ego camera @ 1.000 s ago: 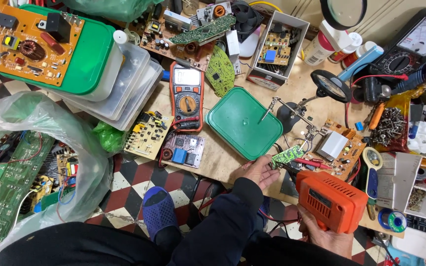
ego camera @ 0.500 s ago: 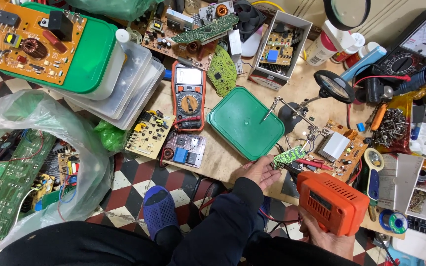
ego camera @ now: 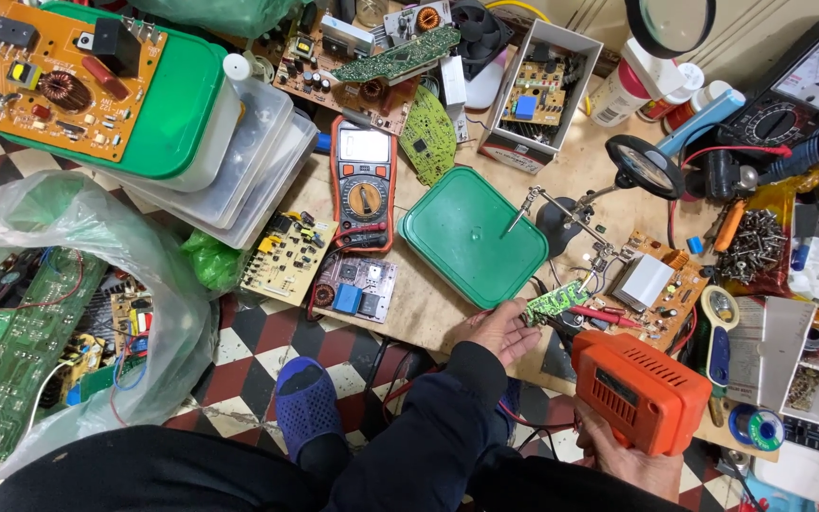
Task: Repairing a small circuit board using a soldering iron, magnifying glass, and other electronic tools on a cluttered workbench.
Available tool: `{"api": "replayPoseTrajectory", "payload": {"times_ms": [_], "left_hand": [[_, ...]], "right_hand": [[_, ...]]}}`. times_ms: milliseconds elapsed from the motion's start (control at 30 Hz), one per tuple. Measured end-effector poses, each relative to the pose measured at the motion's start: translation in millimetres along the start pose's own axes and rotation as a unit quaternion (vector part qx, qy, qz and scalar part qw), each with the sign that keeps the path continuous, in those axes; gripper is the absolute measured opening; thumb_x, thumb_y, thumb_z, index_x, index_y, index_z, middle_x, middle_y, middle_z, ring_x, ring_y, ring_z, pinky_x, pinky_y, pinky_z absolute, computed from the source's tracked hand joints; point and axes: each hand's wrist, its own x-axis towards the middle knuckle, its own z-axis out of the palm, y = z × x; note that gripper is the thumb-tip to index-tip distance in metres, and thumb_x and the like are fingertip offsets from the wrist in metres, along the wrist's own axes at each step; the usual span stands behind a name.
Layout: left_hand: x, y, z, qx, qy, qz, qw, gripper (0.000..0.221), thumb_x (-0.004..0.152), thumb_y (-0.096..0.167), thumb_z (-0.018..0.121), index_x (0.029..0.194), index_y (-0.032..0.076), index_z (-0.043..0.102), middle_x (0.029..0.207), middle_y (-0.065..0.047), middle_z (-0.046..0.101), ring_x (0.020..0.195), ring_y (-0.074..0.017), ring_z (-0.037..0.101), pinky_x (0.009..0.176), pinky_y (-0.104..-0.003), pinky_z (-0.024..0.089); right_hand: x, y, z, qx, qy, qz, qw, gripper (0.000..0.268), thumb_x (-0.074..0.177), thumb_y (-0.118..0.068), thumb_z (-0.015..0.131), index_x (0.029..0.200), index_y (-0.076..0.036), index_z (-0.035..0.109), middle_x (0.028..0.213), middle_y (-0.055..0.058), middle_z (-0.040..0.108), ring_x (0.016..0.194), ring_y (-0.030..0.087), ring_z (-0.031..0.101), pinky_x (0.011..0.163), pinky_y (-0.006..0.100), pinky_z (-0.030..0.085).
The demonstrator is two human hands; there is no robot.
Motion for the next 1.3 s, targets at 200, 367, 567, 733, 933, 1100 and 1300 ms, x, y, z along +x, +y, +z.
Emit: {"api": "replayPoseTrajectory", "payload": {"times_ms": [200, 367, 567, 733, 933, 1100, 1300], "left_hand": [[1.5, 0.0, 0.1, -0.006, 0.003, -0.005, 1.0, 0.055, 0.085, 0.036, 0.088, 0.133, 0.011, 0.076, 0.142, -0.022, 0.072, 0.12, -0.0319, 0.075, 0.107, -0.041, 0.066], [-0.4, 0.6, 0.4, -0.004, 0.003, -0.001, 1.0, 0.053, 0.086, 0.036, 0.088, 0.131, 0.011, 0.076, 0.138, -0.021, 0.073, 0.117, -0.0307, 0.075, 0.102, -0.039, 0.068], [-7.3, 3.4, 3.9, -0.002, 0.012, -0.002, 1.0, 0.046, 0.086, 0.034, 0.089, 0.123, 0.01, 0.077, 0.126, -0.018, 0.077, 0.11, -0.0282, 0.077, 0.101, -0.039, 0.068], [-1.3, 1.5, 1.1, -0.003, 0.005, 0.0, 1.0, 0.048, 0.087, 0.034, 0.087, 0.127, 0.009, 0.077, 0.13, -0.02, 0.075, 0.113, -0.029, 0.076, 0.103, -0.039, 0.067], [-3.1, 2.5, 1.0, -0.008, -0.006, -0.002, 1.0, 0.054, 0.086, 0.034, 0.087, 0.132, 0.008, 0.077, 0.143, -0.023, 0.071, 0.119, -0.0305, 0.073, 0.106, -0.039, 0.066], [-20.4, 7.7, 5.5, -0.008, 0.008, 0.007, 1.0, 0.039, 0.087, 0.029, 0.087, 0.121, 0.011, 0.082, 0.124, -0.01, 0.079, 0.108, -0.0185, 0.071, 0.106, -0.038, 0.063], [-14.8, 6.2, 3.1, -0.023, 0.027, -0.03, 0.999, 0.046, 0.089, 0.026, 0.086, 0.134, 0.02, 0.081, 0.126, -0.001, 0.08, 0.113, -0.0127, 0.072, 0.101, -0.029, 0.06]], "right_hand": [[-0.4, -1.7, 17.6, -0.165, 0.075, -0.001, 0.983, 0.078, 0.1, -0.025, 0.051, 0.176, -0.025, 0.031, 0.183, 0.012, 0.037, 0.16, 0.044, 0.043, 0.113, 0.062, 0.046], [-26.1, -15.2, 64.5, -0.578, 0.174, 0.067, 0.794, 0.042, 0.098, -0.015, 0.085, 0.137, -0.009, 0.073, 0.078, 0.02, 0.068, 0.063, 0.032, 0.063, 0.059, 0.047, 0.058], [-24.4, -12.0, 50.3, -0.583, 0.163, 0.046, 0.795, 0.043, 0.096, -0.015, 0.087, 0.135, -0.006, 0.074, 0.078, 0.02, 0.07, 0.063, 0.032, 0.066, 0.061, 0.046, 0.061], [-22.8, -8.8, 43.1, -0.577, 0.144, 0.011, 0.804, 0.053, 0.094, -0.011, 0.086, 0.144, -0.008, 0.071, 0.078, 0.02, 0.069, 0.066, 0.032, 0.066, 0.066, 0.047, 0.061], [-21.1, -8.6, 48.3, -0.573, 0.163, 0.041, 0.802, 0.049, 0.095, -0.015, 0.086, 0.142, -0.009, 0.071, 0.079, 0.02, 0.068, 0.066, 0.033, 0.065, 0.064, 0.046, 0.059], [-25.8, -8.7, 57.4, -0.573, 0.196, 0.057, 0.794, 0.042, 0.097, -0.018, 0.087, 0.136, -0.006, 0.076, 0.075, 0.022, 0.07, 0.055, 0.032, 0.061, 0.052, 0.045, 0.055], [-11.4, 1.0, 16.9, -0.531, 0.211, 0.042, 0.82, 0.051, 0.096, -0.012, 0.087, 0.145, -0.01, 0.071, 0.075, 0.021, 0.067, 0.057, 0.033, 0.06, 0.054, 0.047, 0.054]]}}
